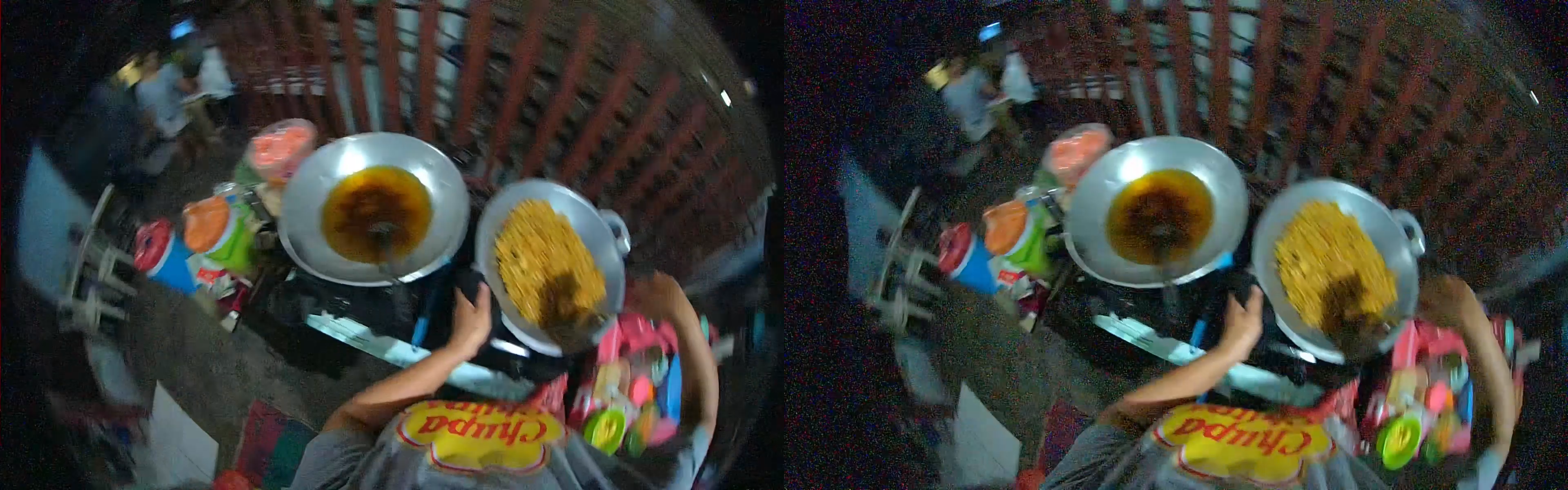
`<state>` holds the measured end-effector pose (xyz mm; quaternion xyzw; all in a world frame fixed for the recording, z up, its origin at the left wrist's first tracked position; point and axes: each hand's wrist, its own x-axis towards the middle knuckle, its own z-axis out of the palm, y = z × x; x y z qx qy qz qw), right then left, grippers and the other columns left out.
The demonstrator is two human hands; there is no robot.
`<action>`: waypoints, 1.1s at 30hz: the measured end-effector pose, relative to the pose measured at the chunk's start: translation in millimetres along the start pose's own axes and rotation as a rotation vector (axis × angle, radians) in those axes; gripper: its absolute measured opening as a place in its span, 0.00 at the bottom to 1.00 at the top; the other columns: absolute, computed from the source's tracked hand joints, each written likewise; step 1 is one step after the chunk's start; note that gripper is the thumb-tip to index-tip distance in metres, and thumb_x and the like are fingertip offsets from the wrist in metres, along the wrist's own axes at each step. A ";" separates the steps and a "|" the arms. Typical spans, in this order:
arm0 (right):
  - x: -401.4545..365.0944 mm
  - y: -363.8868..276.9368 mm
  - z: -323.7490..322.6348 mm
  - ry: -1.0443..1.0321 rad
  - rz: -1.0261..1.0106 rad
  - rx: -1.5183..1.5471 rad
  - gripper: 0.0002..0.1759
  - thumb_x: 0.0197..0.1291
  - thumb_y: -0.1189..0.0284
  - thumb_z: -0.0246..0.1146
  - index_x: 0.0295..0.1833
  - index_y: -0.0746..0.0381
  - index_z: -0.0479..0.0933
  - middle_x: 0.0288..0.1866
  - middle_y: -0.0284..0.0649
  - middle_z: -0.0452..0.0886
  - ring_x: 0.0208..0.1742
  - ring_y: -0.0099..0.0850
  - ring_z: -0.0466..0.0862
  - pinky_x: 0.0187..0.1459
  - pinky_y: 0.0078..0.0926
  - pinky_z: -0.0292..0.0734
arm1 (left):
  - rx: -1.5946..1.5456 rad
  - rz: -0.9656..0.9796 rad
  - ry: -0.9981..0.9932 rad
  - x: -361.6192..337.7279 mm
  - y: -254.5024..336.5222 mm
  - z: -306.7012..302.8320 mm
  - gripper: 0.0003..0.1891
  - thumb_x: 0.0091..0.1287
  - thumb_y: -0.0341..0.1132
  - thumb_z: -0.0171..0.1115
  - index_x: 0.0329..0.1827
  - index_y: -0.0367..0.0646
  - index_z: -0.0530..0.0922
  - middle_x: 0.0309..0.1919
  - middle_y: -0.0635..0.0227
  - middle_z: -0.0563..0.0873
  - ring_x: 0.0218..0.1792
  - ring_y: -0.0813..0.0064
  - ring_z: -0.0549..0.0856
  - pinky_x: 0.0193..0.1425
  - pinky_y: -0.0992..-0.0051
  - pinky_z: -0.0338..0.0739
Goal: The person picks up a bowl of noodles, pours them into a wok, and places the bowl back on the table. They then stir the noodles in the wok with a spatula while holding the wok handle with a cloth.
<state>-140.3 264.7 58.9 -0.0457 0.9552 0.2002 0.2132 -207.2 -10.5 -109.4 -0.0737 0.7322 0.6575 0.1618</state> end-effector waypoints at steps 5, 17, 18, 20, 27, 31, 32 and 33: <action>43.0 -77.7 73.3 0.222 -0.018 0.609 0.11 0.51 0.68 0.52 0.36 0.62 0.76 0.31 0.51 0.78 0.33 0.46 0.80 0.36 0.41 0.75 | -0.028 0.113 0.044 17.2 -26.7 8.2 0.29 0.64 0.46 0.48 0.59 0.30 0.58 0.56 0.47 0.67 0.58 0.56 0.66 0.61 0.69 0.58; 34.4 -43.7 76.2 0.343 0.272 1.144 0.09 0.52 0.68 0.60 0.35 0.62 0.78 0.22 0.40 0.77 0.22 0.26 0.74 0.27 0.27 0.70 | -0.078 0.173 0.010 23.8 -29.7 4.8 0.24 0.65 0.41 0.48 0.59 0.35 0.60 0.54 0.51 0.70 0.57 0.58 0.69 0.58 0.70 0.61; 28.9 -35.9 72.0 0.321 0.268 1.212 0.09 0.52 0.69 0.60 0.35 0.63 0.78 0.21 0.38 0.77 0.21 0.22 0.72 0.25 0.25 0.69 | -0.049 0.163 0.029 22.1 -26.4 5.1 0.24 0.65 0.41 0.48 0.59 0.35 0.59 0.54 0.51 0.70 0.56 0.58 0.69 0.58 0.70 0.61; 22.7 -21.0 67.2 0.233 0.336 1.241 0.08 0.53 0.69 0.60 0.33 0.64 0.77 0.18 0.33 0.75 0.20 0.20 0.71 0.22 0.22 0.66 | 0.004 0.089 0.064 14.9 -14.3 6.1 0.24 0.65 0.41 0.48 0.59 0.34 0.60 0.54 0.51 0.70 0.56 0.59 0.70 0.58 0.70 0.61; -8.1 -0.4 13.5 0.172 0.208 0.895 0.09 0.53 0.70 0.56 0.35 0.64 0.77 0.20 0.38 0.76 0.21 0.24 0.75 0.25 0.25 0.70 | -0.059 0.040 -0.022 3.4 2.1 -2.5 0.23 0.64 0.40 0.49 0.58 0.34 0.62 0.54 0.53 0.71 0.55 0.60 0.71 0.58 0.70 0.62; -11.5 -25.6 4.8 -0.026 0.072 0.513 0.12 0.50 0.68 0.56 0.38 0.62 0.77 0.30 0.43 0.80 0.29 0.34 0.81 0.31 0.29 0.75 | -0.111 -0.038 0.011 4.0 -4.9 3.6 0.24 0.64 0.39 0.50 0.59 0.34 0.61 0.54 0.54 0.71 0.55 0.62 0.70 0.58 0.71 0.62; -4.4 -37.2 17.6 -0.074 -0.012 0.347 0.13 0.50 0.68 0.55 0.40 0.61 0.77 0.31 0.44 0.80 0.30 0.36 0.81 0.32 0.31 0.75 | -0.105 -0.030 0.029 3.7 -3.5 5.4 0.24 0.64 0.39 0.50 0.59 0.35 0.60 0.54 0.54 0.71 0.56 0.62 0.70 0.58 0.71 0.61; 8.2 -55.9 40.9 0.032 0.055 0.323 0.13 0.50 0.68 0.55 0.41 0.60 0.76 0.31 0.46 0.79 0.31 0.39 0.81 0.33 0.33 0.76 | -0.099 -0.023 0.048 3.8 -2.8 6.5 0.24 0.64 0.38 0.50 0.60 0.35 0.59 0.54 0.54 0.71 0.56 0.63 0.69 0.59 0.71 0.61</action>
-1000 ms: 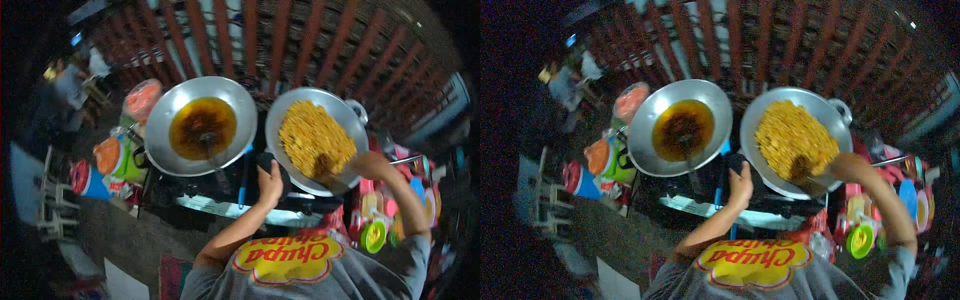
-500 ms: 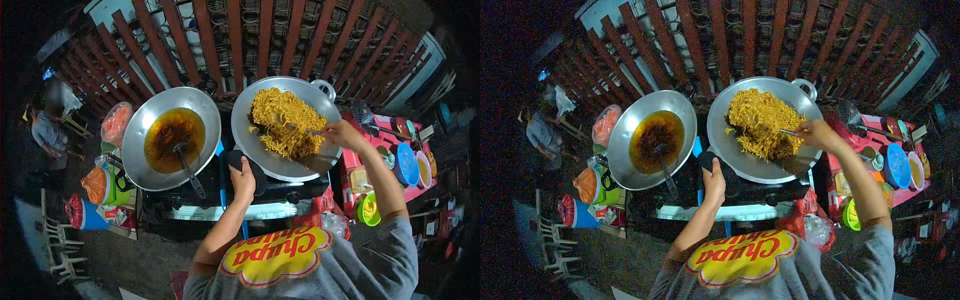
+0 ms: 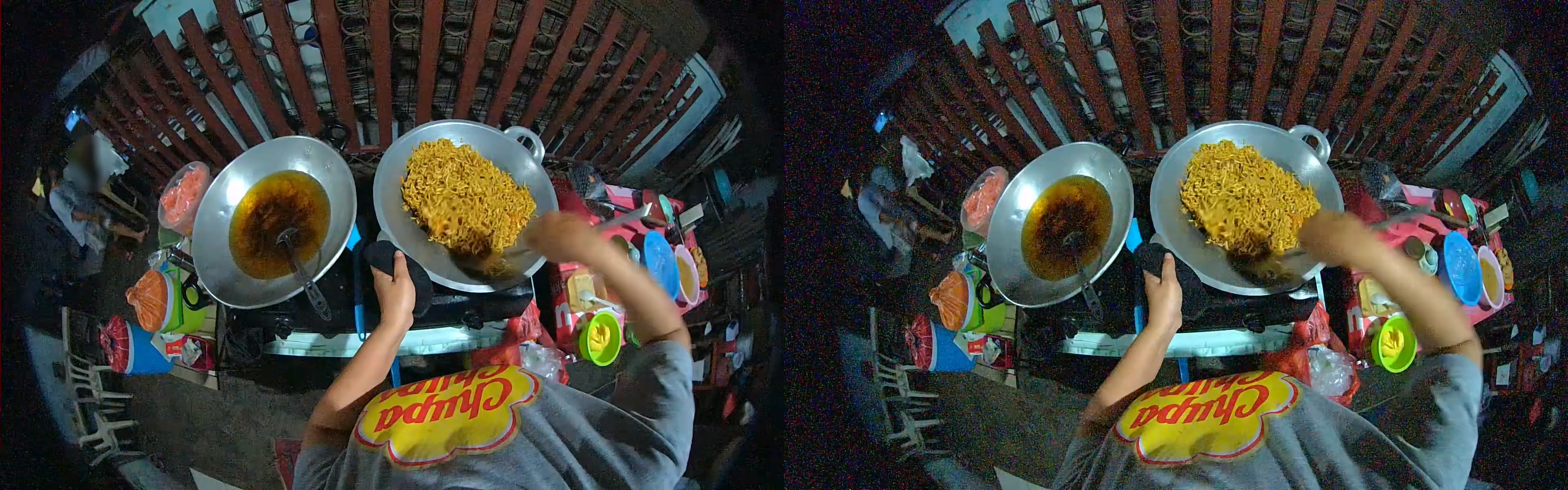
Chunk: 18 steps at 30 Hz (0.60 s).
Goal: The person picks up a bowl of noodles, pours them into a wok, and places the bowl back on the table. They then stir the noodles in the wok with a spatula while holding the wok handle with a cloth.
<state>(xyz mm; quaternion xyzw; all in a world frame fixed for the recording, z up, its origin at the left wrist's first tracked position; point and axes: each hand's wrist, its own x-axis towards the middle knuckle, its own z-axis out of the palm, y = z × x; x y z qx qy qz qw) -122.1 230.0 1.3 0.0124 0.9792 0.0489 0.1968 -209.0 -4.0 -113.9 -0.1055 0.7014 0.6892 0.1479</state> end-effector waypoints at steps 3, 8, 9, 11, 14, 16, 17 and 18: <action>53.0 -41.7 54.6 0.130 0.338 0.150 0.15 0.49 0.70 0.55 0.45 0.58 0.73 0.34 0.45 0.79 0.35 0.42 0.80 0.37 0.37 0.76 | -0.019 0.131 -0.049 13.0 -22.2 -0.3 0.26 0.64 0.39 0.50 0.61 0.35 0.58 0.55 0.53 0.70 0.57 0.62 0.69 0.59 0.71 0.60; 64.3 -38.8 67.9 0.397 0.366 0.125 0.14 0.45 0.73 0.59 0.41 0.60 0.71 0.30 0.45 0.78 0.34 0.41 0.81 0.36 0.37 0.76 | 0.046 0.159 -0.060 9.3 -17.6 -3.0 0.27 0.64 0.39 0.51 0.61 0.34 0.57 0.56 0.52 0.69 0.58 0.61 0.68 0.60 0.70 0.60; 57.2 -37.8 62.9 0.438 0.382 0.107 0.14 0.44 0.74 0.60 0.40 0.59 0.70 0.29 0.45 0.78 0.34 0.41 0.81 0.36 0.37 0.77 | 0.061 0.146 -0.043 10.3 -19.2 -2.9 0.27 0.64 0.39 0.51 0.61 0.33 0.57 0.56 0.51 0.69 0.58 0.60 0.68 0.60 0.70 0.60; 41.6 -32.1 53.4 0.487 0.372 0.088 0.12 0.45 0.74 0.58 0.40 0.58 0.71 0.28 0.46 0.78 0.31 0.42 0.80 0.33 0.38 0.76 | 0.056 0.156 -0.044 12.9 -23.1 -2.5 0.26 0.64 0.39 0.51 0.60 0.33 0.57 0.56 0.51 0.69 0.57 0.60 0.69 0.59 0.70 0.60; 18.5 -18.0 38.1 0.596 0.351 0.026 0.12 0.48 0.75 0.52 0.41 0.55 0.73 0.27 0.47 0.77 0.26 0.44 0.80 0.26 0.41 0.74 | 0.067 0.140 -0.030 7.8 -15.0 -2.0 0.25 0.64 0.38 0.51 0.60 0.33 0.58 0.55 0.52 0.70 0.57 0.60 0.69 0.59 0.70 0.61; 6.6 -9.5 24.3 0.664 0.331 -0.023 0.12 0.49 0.74 0.51 0.40 0.56 0.73 0.26 0.47 0.76 0.26 0.44 0.80 0.27 0.40 0.74 | 0.088 0.112 -0.019 2.8 -7.3 -0.6 0.24 0.64 0.38 0.51 0.59 0.33 0.59 0.54 0.52 0.70 0.56 0.61 0.69 0.59 0.70 0.61; 0.6 -6.7 13.8 0.587 0.350 -0.053 0.12 0.49 0.75 0.51 0.40 0.56 0.74 0.27 0.47 0.77 0.26 0.43 0.80 0.26 0.39 0.74 | 0.083 0.111 0.000 1.1 -5.0 0.2 0.24 0.64 0.38 0.51 0.58 0.33 0.60 0.54 0.53 0.70 0.56 0.61 0.70 0.58 0.71 0.61; -4.8 -6.6 5.4 0.656 0.312 -0.081 0.11 0.49 0.74 0.51 0.40 0.56 0.74 0.26 0.46 0.76 0.26 0.42 0.79 0.26 0.38 0.74 | 0.080 0.108 0.018 -0.4 -4.0 0.6 0.23 0.64 0.37 0.51 0.58 0.33 0.60 0.53 0.53 0.71 0.55 0.62 0.70 0.58 0.71 0.61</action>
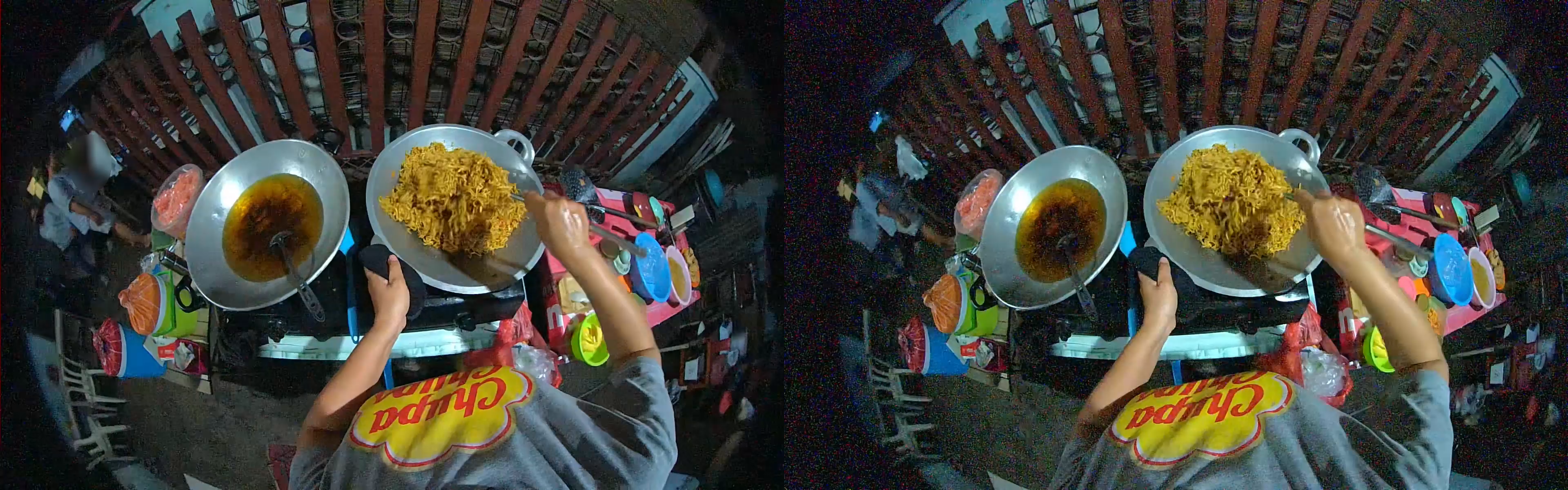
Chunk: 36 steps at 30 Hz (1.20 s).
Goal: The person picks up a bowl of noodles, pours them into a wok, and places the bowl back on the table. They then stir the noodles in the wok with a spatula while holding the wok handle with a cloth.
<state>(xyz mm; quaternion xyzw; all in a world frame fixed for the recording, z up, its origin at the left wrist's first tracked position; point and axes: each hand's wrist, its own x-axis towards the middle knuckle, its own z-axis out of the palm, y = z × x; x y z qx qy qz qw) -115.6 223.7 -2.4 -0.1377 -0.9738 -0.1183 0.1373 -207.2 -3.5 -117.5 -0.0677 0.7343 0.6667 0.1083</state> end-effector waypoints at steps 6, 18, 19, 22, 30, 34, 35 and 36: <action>17.1 -5.7 -30.6 0.094 -0.191 -0.181 0.11 0.47 0.72 0.54 0.38 0.55 0.76 0.26 0.41 0.76 0.28 0.35 0.80 0.26 0.32 0.74 | -0.133 -0.055 -0.075 -2.0 3.5 -4.4 0.23 0.63 0.37 0.53 0.58 0.36 0.62 0.53 0.57 0.71 0.54 0.66 0.70 0.57 0.72 0.62; 45.4 25.3 -54.6 -0.532 -0.279 -0.320 0.07 0.50 0.67 0.54 0.33 0.54 0.76 0.25 0.40 0.79 0.30 0.39 0.81 0.31 0.34 0.76 | -0.110 -0.009 -0.086 4.1 -13.6 -3.1 0.26 0.62 0.37 0.53 0.59 0.34 0.59 0.54 0.52 0.69 0.56 0.61 0.69 0.59 0.69 0.60; 40.8 23.4 -48.8 -0.690 -0.234 -0.272 0.08 0.50 0.67 0.54 0.34 0.55 0.76 0.26 0.41 0.79 0.32 0.41 0.81 0.33 0.35 0.76 | -0.109 -0.013 -0.083 4.7 -16.1 -1.3 0.26 0.62 0.37 0.53 0.59 0.34 0.59 0.54 0.52 0.69 0.56 0.61 0.69 0.59 0.69 0.60; 10.9 -4.8 32.8 -0.648 -0.334 0.038 0.10 0.53 0.67 0.52 0.36 0.59 0.75 0.29 0.47 0.79 0.33 0.45 0.80 0.34 0.39 0.76 | -0.112 0.090 -0.051 7.8 -20.4 1.6 0.26 0.61 0.38 0.53 0.59 0.33 0.58 0.54 0.50 0.69 0.57 0.58 0.68 0.59 0.69 0.60; 10.9 -27.4 73.3 -0.318 0.142 0.352 0.09 0.53 0.67 0.55 0.37 0.58 0.75 0.29 0.52 0.77 0.33 0.49 0.78 0.33 0.42 0.73 | 0.027 0.044 -0.073 7.3 -15.0 -2.9 0.27 0.62 0.37 0.52 0.60 0.32 0.57 0.54 0.47 0.70 0.55 0.54 0.70 0.59 0.67 0.61; 16.1 9.2 24.8 -0.297 0.087 0.563 0.11 0.52 0.72 0.57 0.42 0.60 0.76 0.28 0.50 0.78 0.30 0.39 0.79 0.34 0.32 0.72 | 0.094 -0.022 -0.031 3.6 -7.9 -1.5 0.27 0.62 0.37 0.52 0.60 0.32 0.56 0.53 0.47 0.70 0.55 0.55 0.70 0.58 0.67 0.62; 22.3 18.5 15.5 -0.367 0.084 0.528 0.10 0.51 0.72 0.58 0.40 0.62 0.76 0.27 0.49 0.77 0.29 0.36 0.78 0.34 0.30 0.71 | 0.056 0.009 -0.038 3.8 -8.9 -1.3 0.27 0.62 0.37 0.52 0.60 0.32 0.57 0.53 0.48 0.70 0.55 0.55 0.70 0.58 0.67 0.62; 24.7 30.3 11.2 -0.349 0.008 0.549 0.10 0.51 0.72 0.57 0.40 0.63 0.75 0.27 0.49 0.77 0.29 0.36 0.78 0.34 0.30 0.71 | 0.017 0.040 -0.044 3.9 -8.9 -1.1 0.27 0.62 0.37 0.52 0.60 0.32 0.57 0.53 0.48 0.70 0.55 0.55 0.70 0.58 0.67 0.63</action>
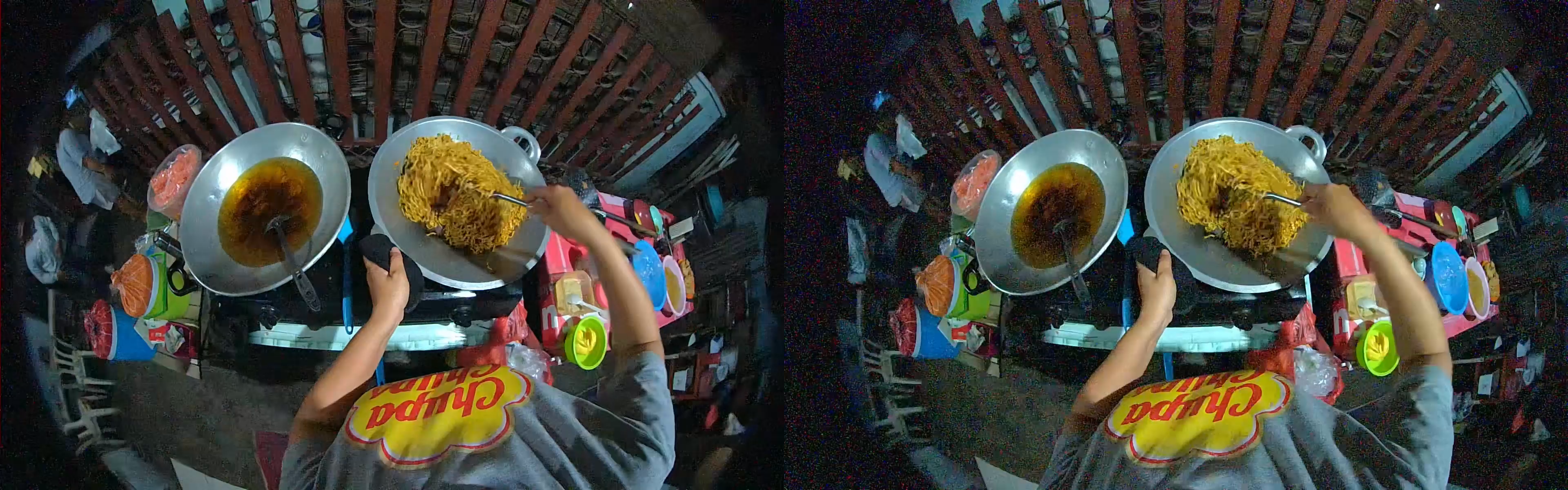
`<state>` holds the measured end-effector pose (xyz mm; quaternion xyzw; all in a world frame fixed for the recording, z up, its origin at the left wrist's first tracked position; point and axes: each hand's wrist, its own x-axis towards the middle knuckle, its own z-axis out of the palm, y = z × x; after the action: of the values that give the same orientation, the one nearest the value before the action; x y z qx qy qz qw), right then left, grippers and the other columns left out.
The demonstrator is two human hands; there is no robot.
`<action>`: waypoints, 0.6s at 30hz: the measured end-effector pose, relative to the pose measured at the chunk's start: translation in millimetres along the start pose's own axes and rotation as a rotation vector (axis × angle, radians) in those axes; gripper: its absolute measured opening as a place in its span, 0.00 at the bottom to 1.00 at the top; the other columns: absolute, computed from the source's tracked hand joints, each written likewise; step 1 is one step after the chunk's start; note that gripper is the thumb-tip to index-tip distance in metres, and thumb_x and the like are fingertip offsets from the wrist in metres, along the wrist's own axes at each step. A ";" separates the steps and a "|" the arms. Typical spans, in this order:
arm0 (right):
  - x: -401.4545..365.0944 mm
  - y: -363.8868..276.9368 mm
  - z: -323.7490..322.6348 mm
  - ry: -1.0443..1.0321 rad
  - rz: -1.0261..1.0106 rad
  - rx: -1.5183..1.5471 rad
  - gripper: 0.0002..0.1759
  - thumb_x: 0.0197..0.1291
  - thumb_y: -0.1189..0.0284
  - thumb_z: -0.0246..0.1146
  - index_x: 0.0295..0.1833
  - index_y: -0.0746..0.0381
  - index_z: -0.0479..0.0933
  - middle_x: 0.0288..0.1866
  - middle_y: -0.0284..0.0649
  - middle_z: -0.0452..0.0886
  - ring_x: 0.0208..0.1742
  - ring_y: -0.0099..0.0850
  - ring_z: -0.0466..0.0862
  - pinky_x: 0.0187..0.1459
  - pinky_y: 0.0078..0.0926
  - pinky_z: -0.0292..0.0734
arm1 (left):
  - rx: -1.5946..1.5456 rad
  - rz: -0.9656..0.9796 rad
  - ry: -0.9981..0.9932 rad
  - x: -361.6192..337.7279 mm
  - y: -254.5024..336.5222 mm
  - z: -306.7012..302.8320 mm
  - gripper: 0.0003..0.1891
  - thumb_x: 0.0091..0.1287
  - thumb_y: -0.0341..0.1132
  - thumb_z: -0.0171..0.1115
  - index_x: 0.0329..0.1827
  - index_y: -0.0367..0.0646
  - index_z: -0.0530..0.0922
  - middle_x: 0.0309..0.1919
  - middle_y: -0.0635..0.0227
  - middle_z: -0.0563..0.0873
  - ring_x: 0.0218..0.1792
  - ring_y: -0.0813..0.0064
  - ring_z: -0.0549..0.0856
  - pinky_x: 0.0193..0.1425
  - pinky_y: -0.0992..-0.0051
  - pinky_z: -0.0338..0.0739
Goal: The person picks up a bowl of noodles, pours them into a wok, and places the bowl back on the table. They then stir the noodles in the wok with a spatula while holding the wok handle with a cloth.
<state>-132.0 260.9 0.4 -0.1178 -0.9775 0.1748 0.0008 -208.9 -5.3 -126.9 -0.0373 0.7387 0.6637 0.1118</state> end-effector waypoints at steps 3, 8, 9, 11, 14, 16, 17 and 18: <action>2.4 -3.0 -36.3 -0.075 -0.049 -0.034 0.10 0.51 0.72 0.56 0.39 0.64 0.75 0.28 0.48 0.78 0.30 0.36 0.79 0.34 0.29 0.71 | -0.004 0.008 -0.002 -1.2 2.4 -0.7 0.27 0.61 0.37 0.53 0.60 0.33 0.58 0.53 0.49 0.70 0.54 0.57 0.71 0.57 0.68 0.63; -13.3 -27.3 -68.9 -0.356 -0.121 -0.422 0.12 0.50 0.65 0.57 0.36 0.60 0.78 0.28 0.46 0.79 0.31 0.39 0.81 0.32 0.35 0.75 | -0.070 0.000 0.010 -10.3 8.2 1.6 0.26 0.61 0.35 0.53 0.60 0.33 0.58 0.53 0.50 0.71 0.54 0.59 0.71 0.58 0.68 0.62; -14.8 -26.9 -55.5 -0.361 -0.123 -0.420 0.12 0.50 0.65 0.57 0.36 0.60 0.78 0.28 0.46 0.79 0.31 0.39 0.81 0.32 0.35 0.75 | -0.087 0.040 0.007 -10.2 5.8 1.7 0.26 0.61 0.34 0.53 0.59 0.33 0.58 0.52 0.50 0.71 0.54 0.59 0.71 0.58 0.68 0.62; -22.6 -31.0 -25.4 -0.456 0.027 -0.713 0.10 0.49 0.70 0.53 0.30 0.61 0.78 0.32 0.47 0.79 0.35 0.40 0.81 0.35 0.36 0.77 | -0.059 0.036 0.029 -6.2 -0.9 3.2 0.26 0.60 0.34 0.54 0.59 0.32 0.58 0.52 0.49 0.71 0.54 0.58 0.71 0.58 0.68 0.62; -3.0 7.6 71.3 -0.136 0.086 -0.608 0.08 0.48 0.72 0.54 0.29 0.60 0.79 0.29 0.46 0.80 0.33 0.40 0.82 0.33 0.35 0.77 | -0.007 0.065 0.047 -1.2 -6.6 4.0 0.26 0.59 0.33 0.54 0.59 0.31 0.58 0.52 0.47 0.71 0.54 0.56 0.71 0.58 0.68 0.62; 8.7 5.1 89.3 -0.038 0.091 -0.578 0.07 0.47 0.73 0.54 0.30 0.59 0.79 0.28 0.46 0.80 0.31 0.40 0.82 0.33 0.35 0.77 | 0.013 0.103 0.052 0.8 -8.8 7.1 0.26 0.59 0.33 0.54 0.58 0.31 0.58 0.52 0.47 0.71 0.54 0.56 0.71 0.58 0.68 0.62; 13.0 3.8 91.7 0.056 0.099 -0.557 0.07 0.46 0.74 0.55 0.31 0.58 0.78 0.27 0.45 0.80 0.31 0.40 0.82 0.32 0.35 0.77 | 0.007 0.117 0.040 0.3 -11.1 6.7 0.26 0.59 0.33 0.54 0.58 0.30 0.58 0.51 0.46 0.71 0.54 0.55 0.71 0.58 0.68 0.63; 16.6 3.0 92.6 0.148 0.106 -0.532 0.08 0.45 0.74 0.56 0.32 0.58 0.78 0.26 0.45 0.80 0.30 0.40 0.82 0.31 0.35 0.77 | 0.002 0.131 0.029 0.4 -12.1 6.2 0.27 0.58 0.32 0.54 0.58 0.29 0.58 0.51 0.45 0.71 0.54 0.55 0.71 0.58 0.68 0.63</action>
<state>-151.3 235.8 -88.2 -0.1774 -0.9788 -0.0974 0.0321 -206.1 -0.6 -139.3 0.0018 0.7417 0.6682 0.0575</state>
